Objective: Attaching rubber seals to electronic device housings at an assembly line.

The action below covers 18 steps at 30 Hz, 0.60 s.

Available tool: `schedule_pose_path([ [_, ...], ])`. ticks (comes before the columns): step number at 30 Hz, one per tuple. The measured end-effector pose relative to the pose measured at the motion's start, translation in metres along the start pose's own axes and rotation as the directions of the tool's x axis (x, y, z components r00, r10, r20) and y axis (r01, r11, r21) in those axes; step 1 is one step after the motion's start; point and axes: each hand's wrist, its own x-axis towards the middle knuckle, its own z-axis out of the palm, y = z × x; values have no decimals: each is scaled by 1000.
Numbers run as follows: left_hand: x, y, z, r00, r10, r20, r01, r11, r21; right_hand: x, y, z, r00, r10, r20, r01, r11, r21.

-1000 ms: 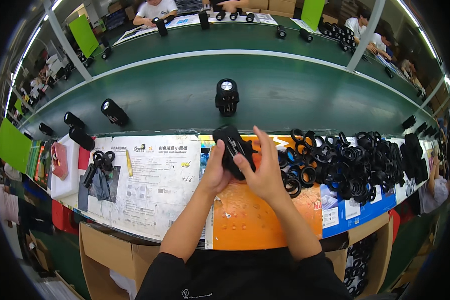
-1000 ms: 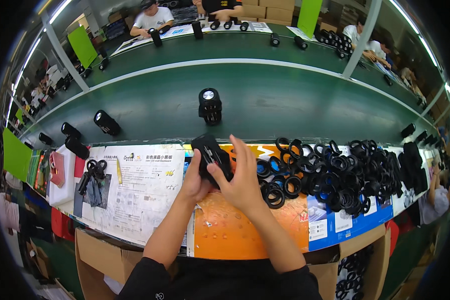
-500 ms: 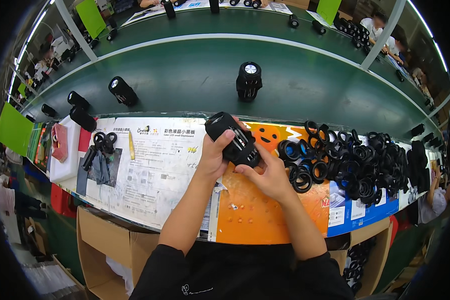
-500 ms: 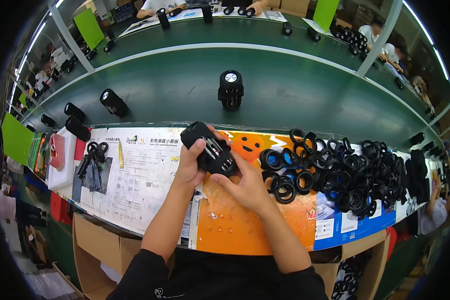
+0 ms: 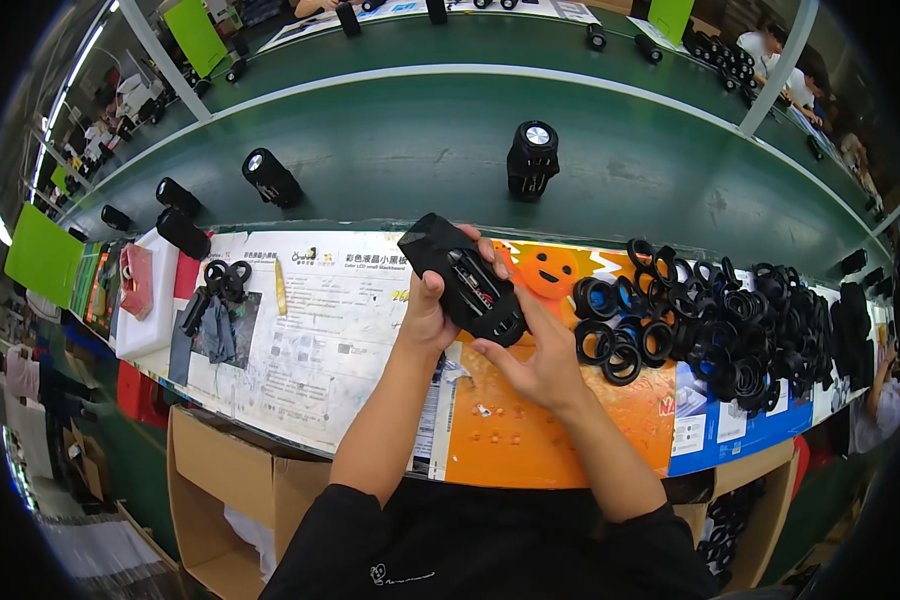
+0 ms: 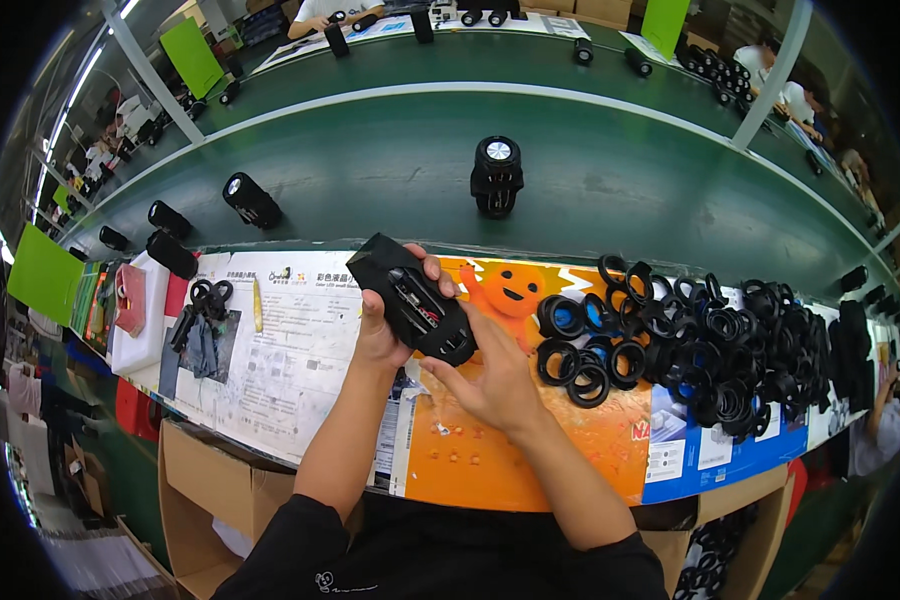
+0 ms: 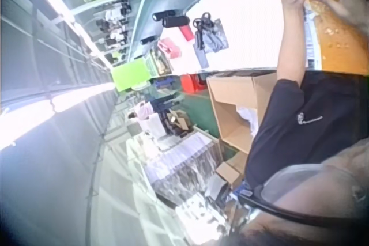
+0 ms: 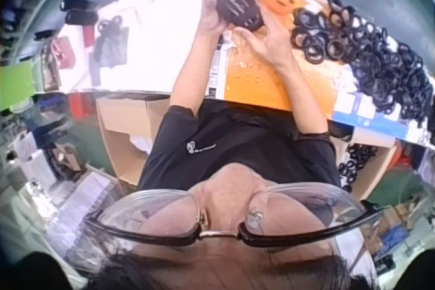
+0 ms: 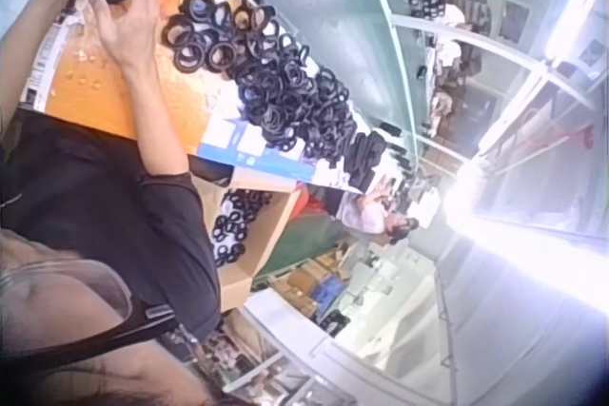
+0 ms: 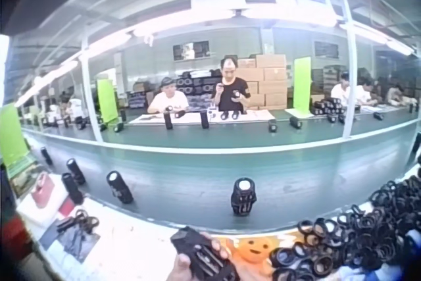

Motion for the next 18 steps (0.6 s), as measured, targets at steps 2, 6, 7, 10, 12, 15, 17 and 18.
schedule_pose_path([
  [2,-1,-4,-1,1000,-18,2,18,1000,-17,-1,0,1,1000,29,-1,-29,998,54],
  [6,-1,-9,0,999,-39,5,40,999,-37,-1,1,-1,995,92,39,-97,984,152],
  [7,-2,-9,1,999,-38,5,38,999,-37,-2,1,-1,993,111,44,-116,980,162],
  [10,-2,-10,5,1000,-23,6,23,998,-53,-2,4,-1,992,120,43,-126,978,165],
  [12,-2,-11,8,1000,7,-24,-7,1000,0,-2,4,-1,993,112,39,-116,980,160],
  [15,-2,-10,11,999,2,-33,-1,1000,20,-3,5,-1,991,132,31,-135,980,147],
  [17,-2,-11,10,1000,-6,-21,6,1000,6,-4,7,-1,988,145,44,-150,972,179],
  [18,-2,-10,9,1000,-15,-8,15,1000,-5,-4,8,-1,988,145,45,-151,972,178],
])
